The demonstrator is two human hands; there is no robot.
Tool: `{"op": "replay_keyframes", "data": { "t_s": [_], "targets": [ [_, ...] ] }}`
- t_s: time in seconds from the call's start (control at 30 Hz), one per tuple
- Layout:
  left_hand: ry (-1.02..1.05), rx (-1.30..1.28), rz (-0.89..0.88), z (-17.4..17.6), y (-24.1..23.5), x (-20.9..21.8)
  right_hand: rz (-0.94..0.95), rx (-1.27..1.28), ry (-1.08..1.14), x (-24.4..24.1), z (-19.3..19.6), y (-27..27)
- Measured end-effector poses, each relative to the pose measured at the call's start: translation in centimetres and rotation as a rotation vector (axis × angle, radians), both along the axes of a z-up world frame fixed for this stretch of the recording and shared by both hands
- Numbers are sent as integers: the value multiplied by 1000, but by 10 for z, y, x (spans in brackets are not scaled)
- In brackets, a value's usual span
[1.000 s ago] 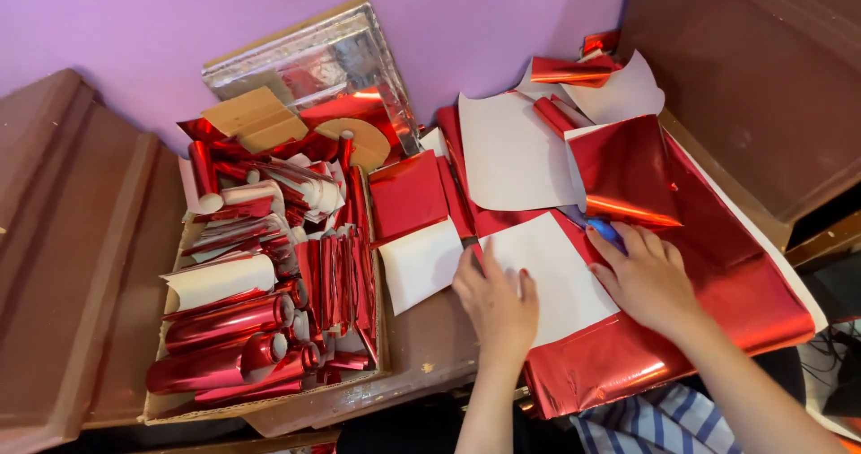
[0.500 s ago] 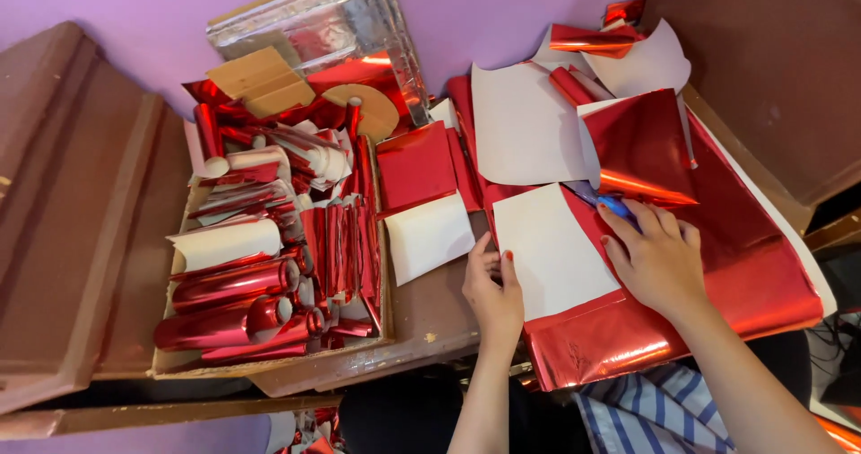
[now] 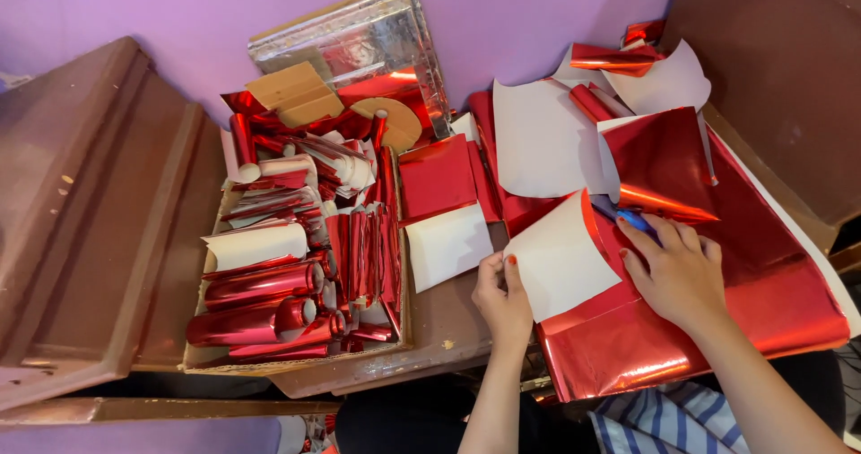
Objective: Cutting red metallic paper into smaller pieces, folding them, and sorting them into a storage box.
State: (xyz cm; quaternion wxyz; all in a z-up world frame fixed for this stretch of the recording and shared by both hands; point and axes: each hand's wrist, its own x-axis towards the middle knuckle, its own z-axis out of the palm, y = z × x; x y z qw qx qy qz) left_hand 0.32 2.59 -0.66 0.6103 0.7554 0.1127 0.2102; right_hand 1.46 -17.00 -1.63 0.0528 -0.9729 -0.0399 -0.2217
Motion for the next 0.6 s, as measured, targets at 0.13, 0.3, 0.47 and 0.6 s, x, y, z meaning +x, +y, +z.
{"op": "replay_keyframes", "data": {
  "t_s": [0.13,0.3,0.47,0.6],
  "targets": [
    [16,-26,5,-3,0,0,7,42,95,-1,7,1],
    [62,-71,-25,2,1,1,-2,18,161,1,10,2],
    [9,10,-20,3,0,1,-20,11,139,1,8,4],
    [-10,55,-39,11,0,1,-34,4,171,3,7,4]
  ]
}}
